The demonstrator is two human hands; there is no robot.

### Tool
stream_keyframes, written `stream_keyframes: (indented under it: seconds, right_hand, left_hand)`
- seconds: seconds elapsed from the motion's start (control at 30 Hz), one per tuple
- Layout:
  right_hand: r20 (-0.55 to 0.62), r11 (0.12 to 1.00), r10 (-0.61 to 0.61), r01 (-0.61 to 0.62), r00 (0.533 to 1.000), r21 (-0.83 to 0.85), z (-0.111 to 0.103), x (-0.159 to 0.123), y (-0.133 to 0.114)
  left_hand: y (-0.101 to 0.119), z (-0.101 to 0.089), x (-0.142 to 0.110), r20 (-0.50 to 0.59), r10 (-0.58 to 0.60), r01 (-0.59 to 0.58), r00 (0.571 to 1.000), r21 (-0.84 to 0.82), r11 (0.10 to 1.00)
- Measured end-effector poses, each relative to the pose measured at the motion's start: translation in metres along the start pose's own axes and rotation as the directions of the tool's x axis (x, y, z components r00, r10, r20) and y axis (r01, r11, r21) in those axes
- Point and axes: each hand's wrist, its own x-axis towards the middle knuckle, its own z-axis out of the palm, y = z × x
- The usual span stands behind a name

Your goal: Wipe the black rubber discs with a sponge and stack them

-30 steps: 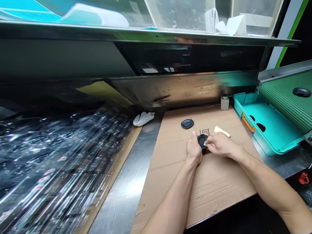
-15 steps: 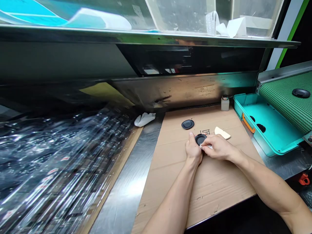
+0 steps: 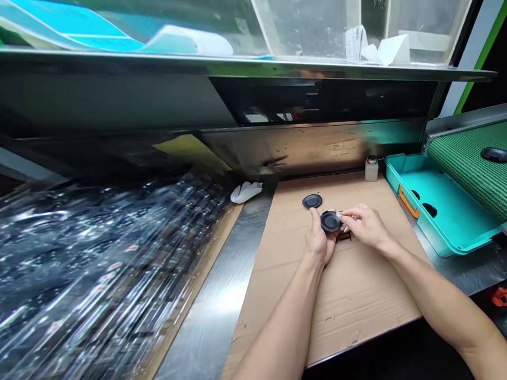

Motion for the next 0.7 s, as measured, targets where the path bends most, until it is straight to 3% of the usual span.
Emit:
stream_keyframes:
  seconds: [0.1,0.23,0.4,0.6,0.7]
  right_hand:
    - [0.048,0.986,-0.067,0.073,0.997,-0.147,0.003,-0.002,0.005]
    - [0.113,0.938,-0.131,0.16,0.985,-0.309,0.011,-0.007,0.01]
    - [0.133,0.93,-0.143,0.179,0.981,-0.321,0.019,-0.01,0.012]
    - [0.147,0.961,-0.188,0.213,0.971,-0.179,0.031,-0.017,0.002]
    - [0.108,0.945,-0.147,0.172,0.983,-0.278,0.03,-0.016,0.002]
  left_hand:
    - [0.008,-0.001,-0.001,0.069,-0.104,0.11,0.992,-0.1,0.989]
    - [0.012,-0.002,-0.002,0.072,-0.171,0.18,0.983,-0.164,0.97]
    - [0.004,-0.001,0.0,0.064,-0.143,0.15,0.988,-0.13,0.98]
    - [-0.001,-0.003,0.004,0.026,-0.063,0.066,0.998,-0.155,0.986]
    - [-0.001,-0.003,0.004,0.042,-0.025,0.031,0.999,-0.156,0.987]
